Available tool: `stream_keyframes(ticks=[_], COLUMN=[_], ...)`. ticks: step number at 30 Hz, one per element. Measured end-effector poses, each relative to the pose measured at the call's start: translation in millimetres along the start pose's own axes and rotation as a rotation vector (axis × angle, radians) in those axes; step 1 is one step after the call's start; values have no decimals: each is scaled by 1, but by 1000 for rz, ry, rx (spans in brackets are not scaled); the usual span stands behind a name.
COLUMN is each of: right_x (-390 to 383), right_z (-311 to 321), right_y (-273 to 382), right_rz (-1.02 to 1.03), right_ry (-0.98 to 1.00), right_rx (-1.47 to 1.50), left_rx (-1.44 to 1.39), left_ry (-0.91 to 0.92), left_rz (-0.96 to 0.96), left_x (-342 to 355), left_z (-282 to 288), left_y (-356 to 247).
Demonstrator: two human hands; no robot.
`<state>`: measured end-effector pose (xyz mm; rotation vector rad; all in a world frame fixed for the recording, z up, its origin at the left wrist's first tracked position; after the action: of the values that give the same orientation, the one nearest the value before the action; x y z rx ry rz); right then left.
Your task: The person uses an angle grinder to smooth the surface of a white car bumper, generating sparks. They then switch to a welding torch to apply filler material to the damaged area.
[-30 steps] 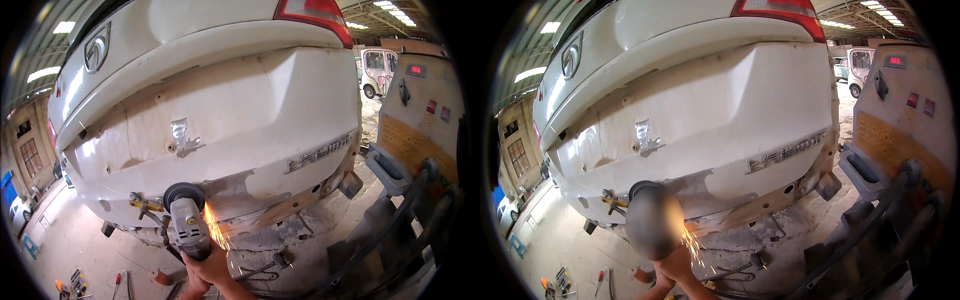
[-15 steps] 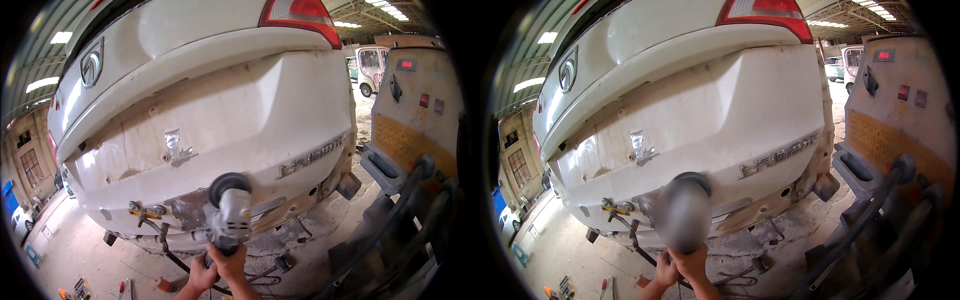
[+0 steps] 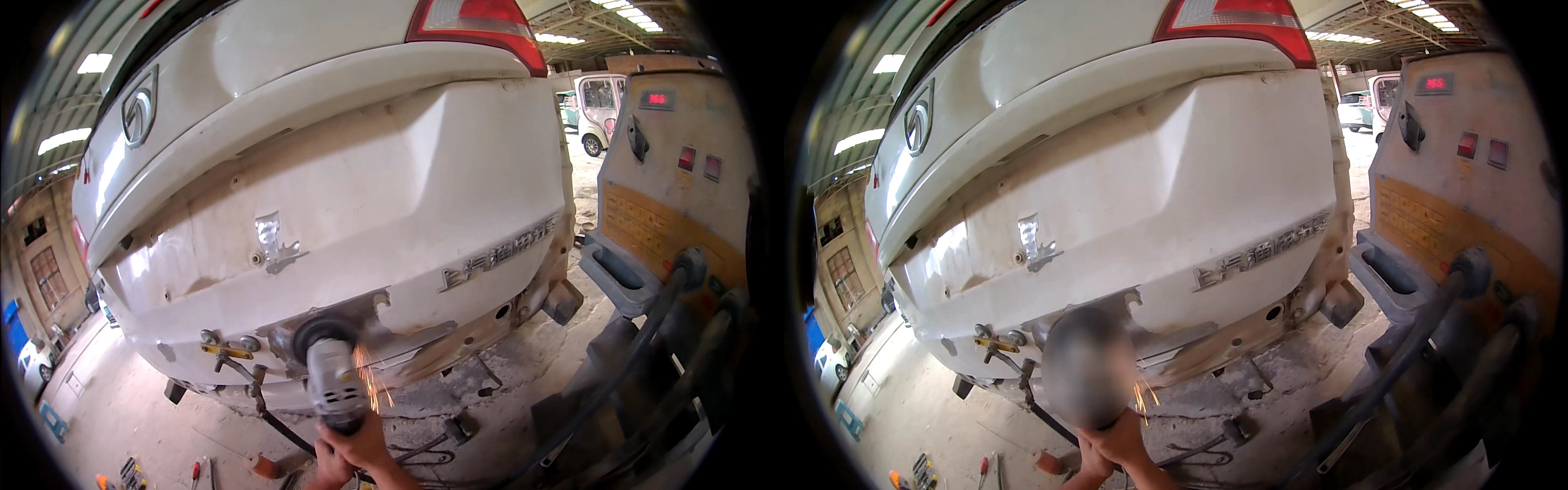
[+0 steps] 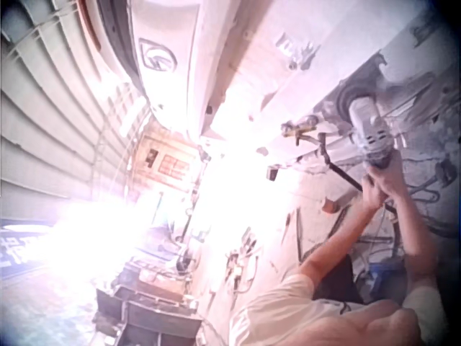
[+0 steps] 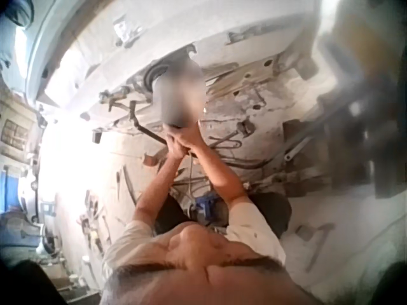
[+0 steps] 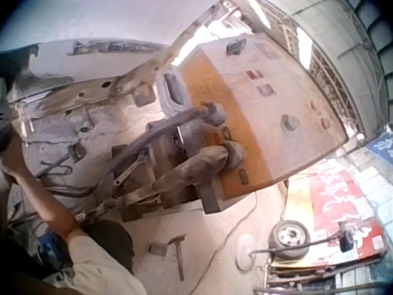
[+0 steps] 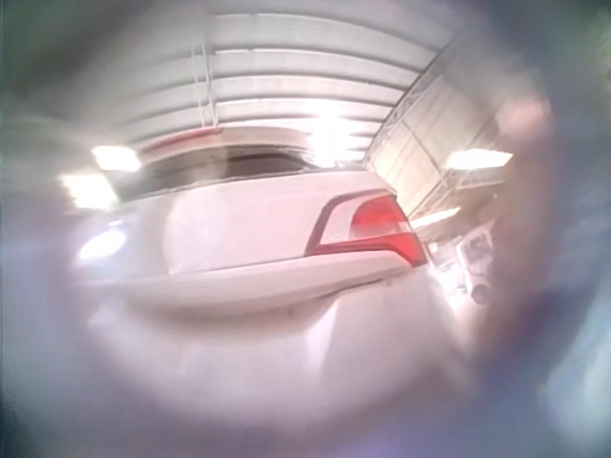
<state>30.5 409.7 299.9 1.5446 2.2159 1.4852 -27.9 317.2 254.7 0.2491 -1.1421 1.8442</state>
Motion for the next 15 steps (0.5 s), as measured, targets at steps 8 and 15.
stream_keyframes(ticks=[8,15], right_x=[13,9], right_z=[22,23], right_y=[-10,4], right_rz=[-123,-139], right_ry=[-113,-132], right_rx=[193,100], left_rx=[-65,9], left_ry=[178,386], left_rz=[223,237], left_x=[34,27], left_z=[-2,-5], left_y=[-19,-8])
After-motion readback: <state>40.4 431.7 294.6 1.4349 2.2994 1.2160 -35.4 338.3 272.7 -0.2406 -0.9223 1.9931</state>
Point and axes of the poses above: each hand's wrist, its own x-axis towards the middle knuckle, its own z-axis out of the back of the hand, y = z × x, the point moved 5 cm from there along x, towards the middle knuckle, and after that the axes turned 7 degrees about x, right-handed, at the moved point
